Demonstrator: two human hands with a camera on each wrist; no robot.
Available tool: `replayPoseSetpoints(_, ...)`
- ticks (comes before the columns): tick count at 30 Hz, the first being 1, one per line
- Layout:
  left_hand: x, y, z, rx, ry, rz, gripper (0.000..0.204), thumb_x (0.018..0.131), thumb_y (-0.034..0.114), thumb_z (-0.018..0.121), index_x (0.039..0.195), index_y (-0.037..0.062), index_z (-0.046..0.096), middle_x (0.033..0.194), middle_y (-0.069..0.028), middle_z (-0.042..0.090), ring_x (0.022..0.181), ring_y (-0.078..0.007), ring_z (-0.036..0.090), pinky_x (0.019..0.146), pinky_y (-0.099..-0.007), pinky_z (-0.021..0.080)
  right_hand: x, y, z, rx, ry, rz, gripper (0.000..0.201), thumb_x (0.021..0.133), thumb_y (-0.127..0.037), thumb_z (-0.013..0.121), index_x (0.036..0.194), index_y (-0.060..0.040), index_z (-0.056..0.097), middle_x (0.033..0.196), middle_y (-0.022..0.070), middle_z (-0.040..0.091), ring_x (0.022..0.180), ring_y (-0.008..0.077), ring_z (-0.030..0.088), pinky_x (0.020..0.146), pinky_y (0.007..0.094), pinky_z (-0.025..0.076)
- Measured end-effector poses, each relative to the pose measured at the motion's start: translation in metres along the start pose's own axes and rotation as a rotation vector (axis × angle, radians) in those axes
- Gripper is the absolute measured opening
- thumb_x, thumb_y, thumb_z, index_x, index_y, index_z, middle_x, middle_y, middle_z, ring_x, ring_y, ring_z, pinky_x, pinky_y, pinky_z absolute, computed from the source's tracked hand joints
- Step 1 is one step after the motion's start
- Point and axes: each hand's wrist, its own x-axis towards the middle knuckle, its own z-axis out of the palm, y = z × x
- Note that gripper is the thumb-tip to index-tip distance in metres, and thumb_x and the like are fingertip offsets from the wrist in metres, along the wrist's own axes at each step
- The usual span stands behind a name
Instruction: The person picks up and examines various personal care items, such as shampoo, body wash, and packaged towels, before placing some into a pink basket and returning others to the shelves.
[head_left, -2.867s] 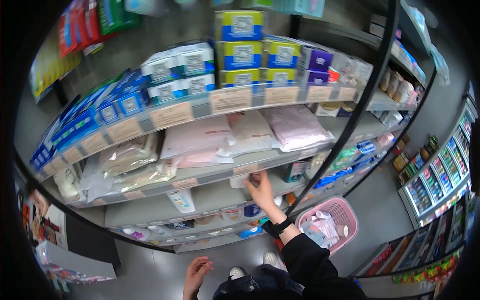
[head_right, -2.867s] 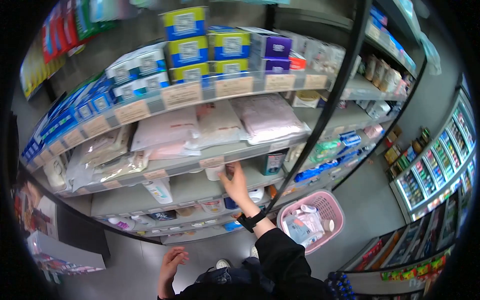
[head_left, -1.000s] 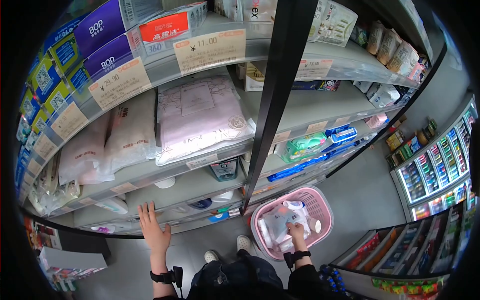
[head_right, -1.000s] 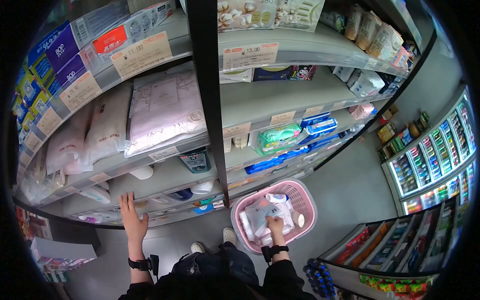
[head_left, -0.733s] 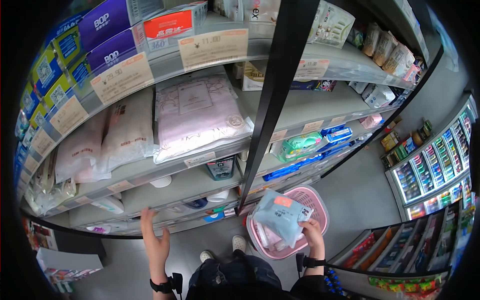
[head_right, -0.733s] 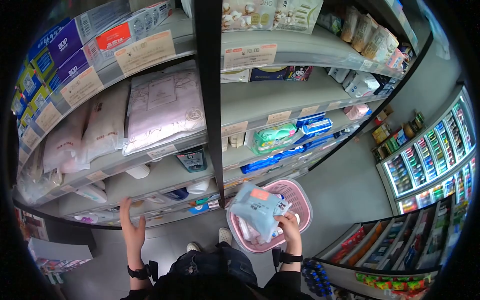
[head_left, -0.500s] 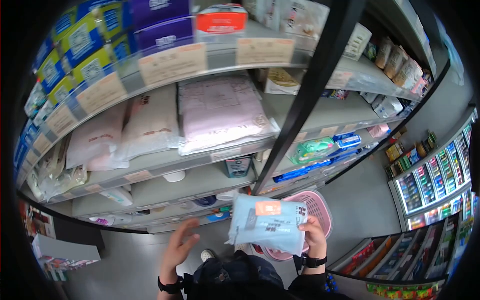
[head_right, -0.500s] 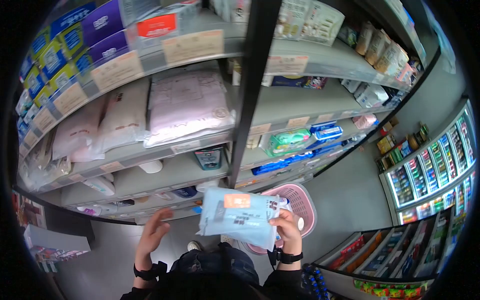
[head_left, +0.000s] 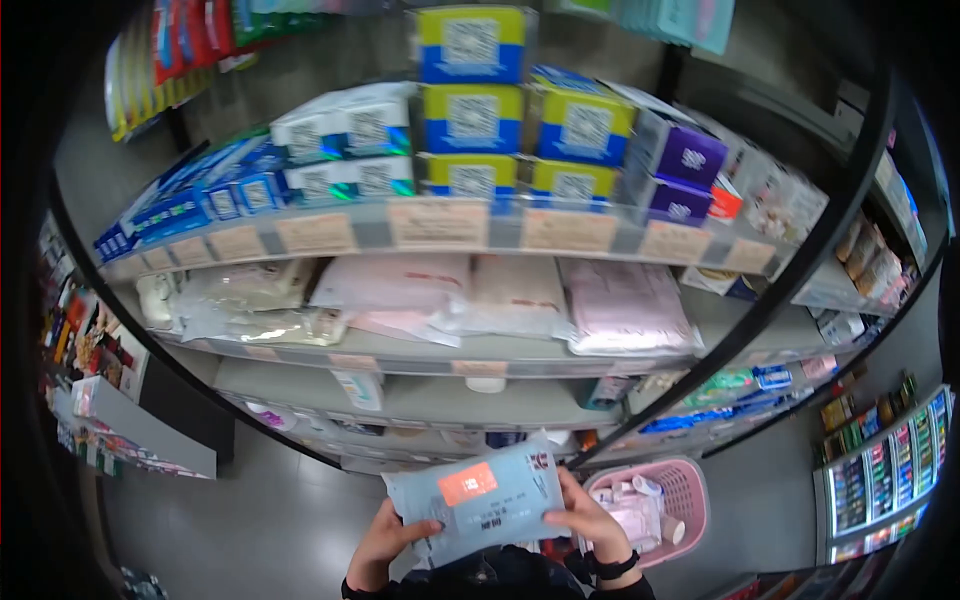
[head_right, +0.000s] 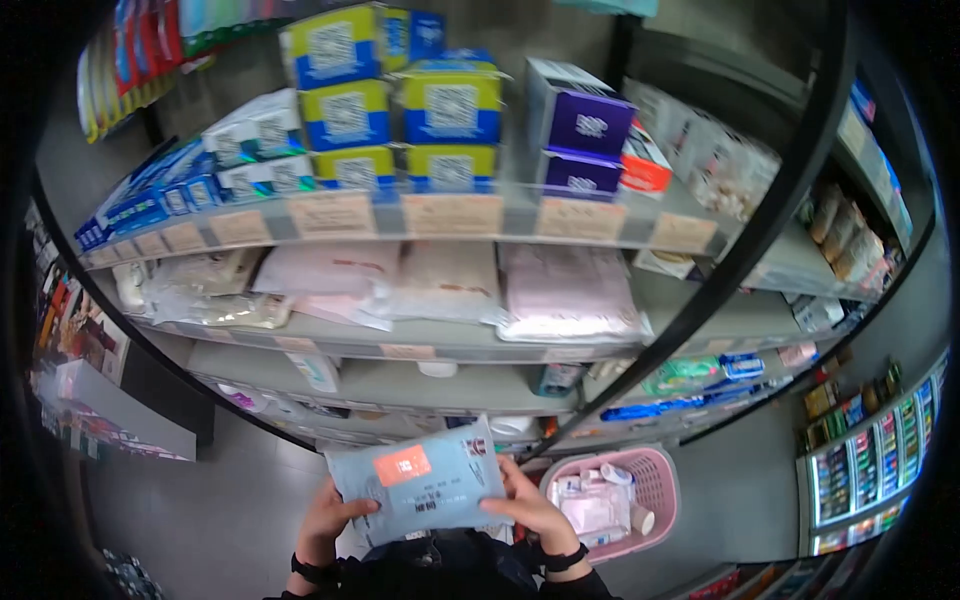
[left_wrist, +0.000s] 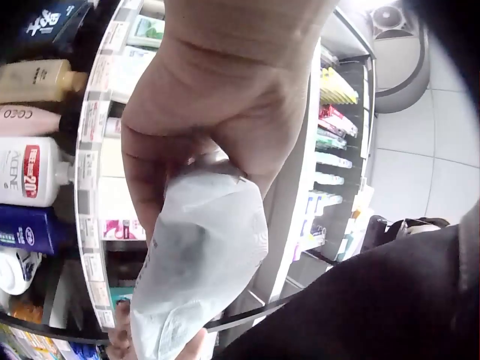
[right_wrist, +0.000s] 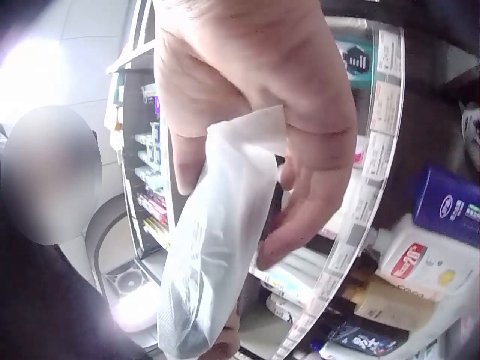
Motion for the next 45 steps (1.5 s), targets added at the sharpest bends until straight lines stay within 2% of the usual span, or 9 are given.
replayPoseSetpoints(2, -0.011, 0.006, -0.011, 0.027, -0.04, 0.022, 0.056, 0.074, -0.002, 0.073, 0.126, -0.0031, 0.051, 0.113, -0.0058, 0.062, 0.105, -0.0145, 0.056, 0.092, -0.0307, 0.043, 0.004, -0.006, 0.018, -0.13, -0.055, 0.147, 0.072, 0.077, -0.002, 0.074, 0.138, -0.001, 0.036, 0.131, 0.0082, 0.05, 0.118, 0.0142, 0.048, 0.1, 0.0305, 0.038)
replayPoseSetpoints(5, -0.023, 0.021, -0.024, 0.018, -0.034, 0.048, 0.058, 0.071, -0.003, 0.074, 0.124, -0.0037, 0.052, 0.113, -0.0069, 0.062, 0.107, -0.0148, 0.056, 0.094, -0.0315, 0.043, 0.009, -0.002, 0.031, -0.111, -0.11, 0.134, 0.074, 0.077, -0.003, 0.074, 0.14, -0.0012, 0.035, 0.133, 0.0081, 0.049, 0.12, 0.0147, 0.047, 0.101, 0.0311, 0.037)
replayPoseSetpoints(7, -0.028, 0.027, -0.03, 0.016, -0.038, 0.069, 0.057, 0.072, -0.003, 0.074, 0.124, -0.0037, 0.052, 0.114, -0.0073, 0.062, 0.107, -0.0149, 0.056, 0.095, -0.0317, 0.042, 0.011, 0.001, 0.037, -0.091, -0.136, 0.003, 0.078, 0.077, -0.006, 0.075, 0.142, -0.0016, 0.032, 0.134, 0.0084, 0.048, 0.121, 0.0158, 0.046, 0.103, 0.0322, 0.035)
replayPoseSetpoints(14, -0.031, 0.041, -0.045, -0.058, -0.057, 0.163, 0.056, 0.072, -0.003, 0.073, 0.124, -0.0037, 0.053, 0.117, -0.0081, 0.062, 0.108, -0.0153, 0.056, 0.096, -0.0319, 0.041, 0.006, -0.008, 0.059, -0.065, -0.109, -0.073, 0.082, 0.077, -0.011, 0.075, 0.143, -0.0001, 0.028, 0.135, 0.0077, 0.046, 0.123, 0.0169, 0.044, 0.103, 0.0331, 0.034)
replayPoseSetpoints(24, -0.027, 0.048, -0.057, 0.151, -0.25, 0.012, 0.051, 0.081, 0.006, 0.071, 0.127, -0.0034, 0.051, 0.12, -0.0088, 0.06, 0.109, -0.0151, 0.054, 0.095, -0.03, 0.042, -0.001, 0.025, 0.071, -0.054, 0.132, -0.075, 0.044, 0.075, 0.0, 0.074, 0.116, 0.0023, 0.057, 0.107, 0.0081, 0.066, 0.098, 0.0152, 0.061, 0.087, 0.0314, 0.048)
replayPoseSetpoints(27, -0.025, 0.059, -0.06, 0.314, -0.262, 0.122, 0.06, 0.076, 0.005, 0.076, 0.128, -0.0027, 0.048, 0.124, -0.0103, 0.057, 0.114, -0.0167, 0.052, 0.097, -0.0312, 0.041, 0.002, 0.03, 0.075, -0.061, 0.187, -0.1, 0.041, 0.074, 0.002, 0.074, 0.112, 0.0026, 0.06, 0.104, 0.0086, 0.067, 0.094, 0.0155, 0.063, 0.085, 0.0316, 0.049)
replayPoseSetpoints(36, -0.032, 0.036, -0.088, 0.254, -0.095, 0.258, 0.039, 0.078, 0.003, 0.074, 0.114, -0.0028, 0.061, 0.105, -0.0073, 0.067, 0.096, -0.0129, 0.06, 0.085, -0.0285, 0.048, 0.009, 0.037, 0.089, -0.1, 0.087, -0.151, 0.056, 0.073, -0.003, 0.078, 0.122, 0.0014, 0.052, 0.114, 0.0069, 0.061, 0.105, 0.014, 0.056, 0.091, 0.0313, 0.045)
replayPoseSetpoints(40, -0.036, 0.028, -0.095, 0.101, 0.017, 0.285, 0.041, 0.075, -0.001, 0.076, 0.113, -0.0041, 0.061, 0.104, -0.0087, 0.067, 0.096, -0.0135, 0.06, 0.085, -0.0295, 0.048, 0.013, 0.026, 0.095, -0.156, 0.034, -0.265, 0.067, 0.071, -0.01, 0.082, 0.128, 0.0016, 0.047, 0.122, 0.0061, 0.055, 0.114, 0.0145, 0.05, 0.098, 0.0308, 0.038)
replayPoseSetpoints(45, -0.034, 0.03, -0.104, -0.211, 0.117, 0.482, 0.056, 0.067, 0.001, 0.08, 0.118, -0.0036, 0.056, 0.11, -0.0102, 0.065, 0.101, -0.0191, 0.061, 0.091, -0.0346, 0.047, 0.008, 0.027, 0.088, -0.094, 0.031, -0.259, 0.071, 0.07, -0.012, 0.083, 0.128, 0.0031, 0.046, 0.122, 0.0068, 0.054, 0.115, 0.0155, 0.049, 0.1, 0.0313, 0.035)
